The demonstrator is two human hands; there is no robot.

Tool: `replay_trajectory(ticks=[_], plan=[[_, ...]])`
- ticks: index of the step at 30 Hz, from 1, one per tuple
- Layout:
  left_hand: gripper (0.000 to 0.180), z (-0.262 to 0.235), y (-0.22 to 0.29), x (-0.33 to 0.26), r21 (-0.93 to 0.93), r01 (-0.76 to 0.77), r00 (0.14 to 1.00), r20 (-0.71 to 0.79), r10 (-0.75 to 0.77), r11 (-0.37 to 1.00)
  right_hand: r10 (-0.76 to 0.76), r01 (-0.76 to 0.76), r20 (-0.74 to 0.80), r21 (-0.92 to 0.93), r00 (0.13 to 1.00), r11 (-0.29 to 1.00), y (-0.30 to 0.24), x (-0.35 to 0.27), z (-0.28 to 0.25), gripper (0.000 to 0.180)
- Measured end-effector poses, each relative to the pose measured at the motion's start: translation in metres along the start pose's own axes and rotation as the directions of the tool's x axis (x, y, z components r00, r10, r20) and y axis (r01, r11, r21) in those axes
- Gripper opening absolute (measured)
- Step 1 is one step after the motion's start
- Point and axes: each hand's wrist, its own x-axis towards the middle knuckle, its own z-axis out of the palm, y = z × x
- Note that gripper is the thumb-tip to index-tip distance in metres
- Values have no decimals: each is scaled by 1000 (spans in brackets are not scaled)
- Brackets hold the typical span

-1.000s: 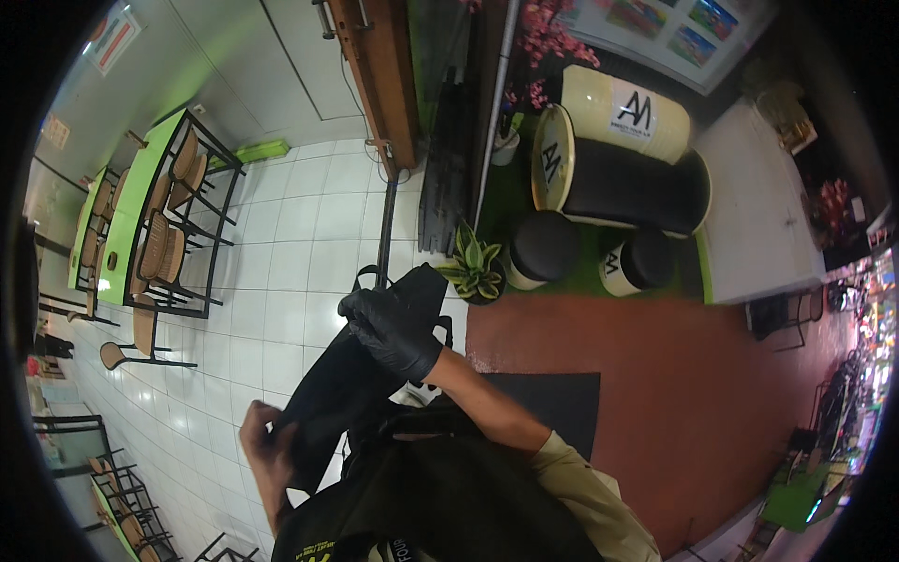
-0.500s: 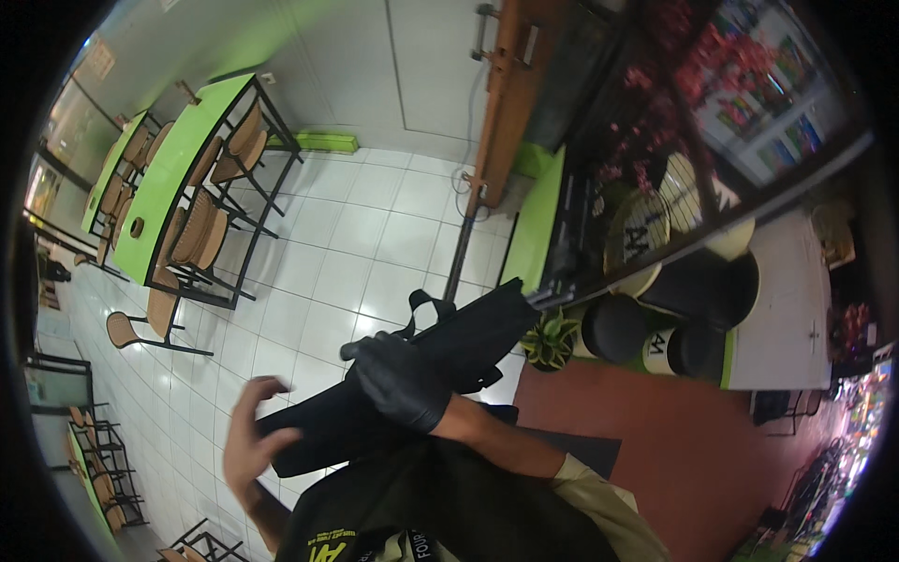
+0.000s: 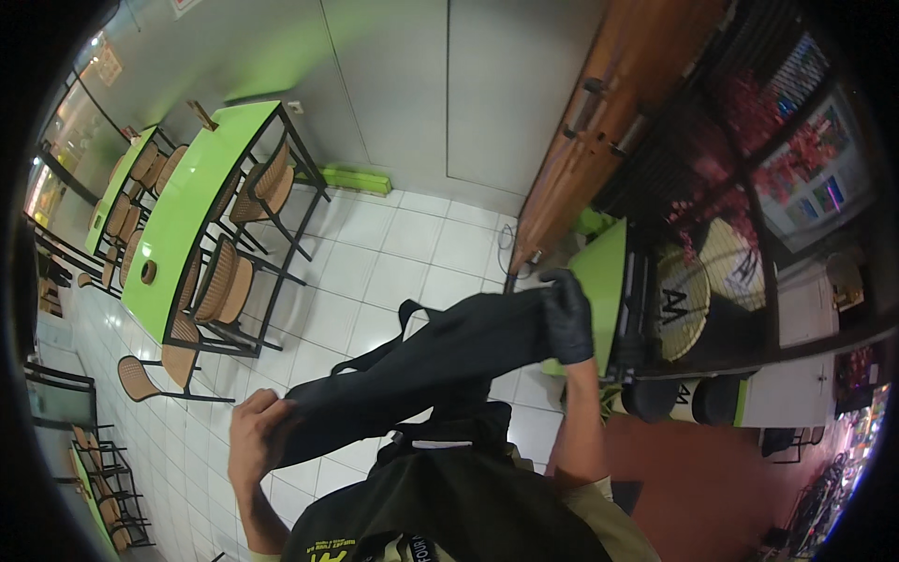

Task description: The person assembles a music stand by attaching a perforated metal sheet to a tripod base. They then place a black bag on a wall hook and flip a light switch. Finally, they attach a microphone to the stand and adjust its position.

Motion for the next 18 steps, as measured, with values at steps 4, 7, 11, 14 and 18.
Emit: replay_trajectory(ticks=[4,7,11,14,18], plan=[[20,-30,-71,41,56,32,998,-62,-28,998,139,-172,142,250,980,953,49,88,36,19],[21,-38,-103,115,65,-32,998,-52,35,997,213,-228,314,12,925,974,127,154,74,36],[20,-49,-146,208,142,-100,995,18,98,985,-62,188,504,-203,861,961,0,251,186,79],[16,-51,-174,288,138,-235,970,95,223,962,-242,518,868,-21,434,855,-74,296,265,83],[19,-47,-200,404,86,-399,901,222,373,913,-310,666,799,-146,515,732,-34,330,320,40]])
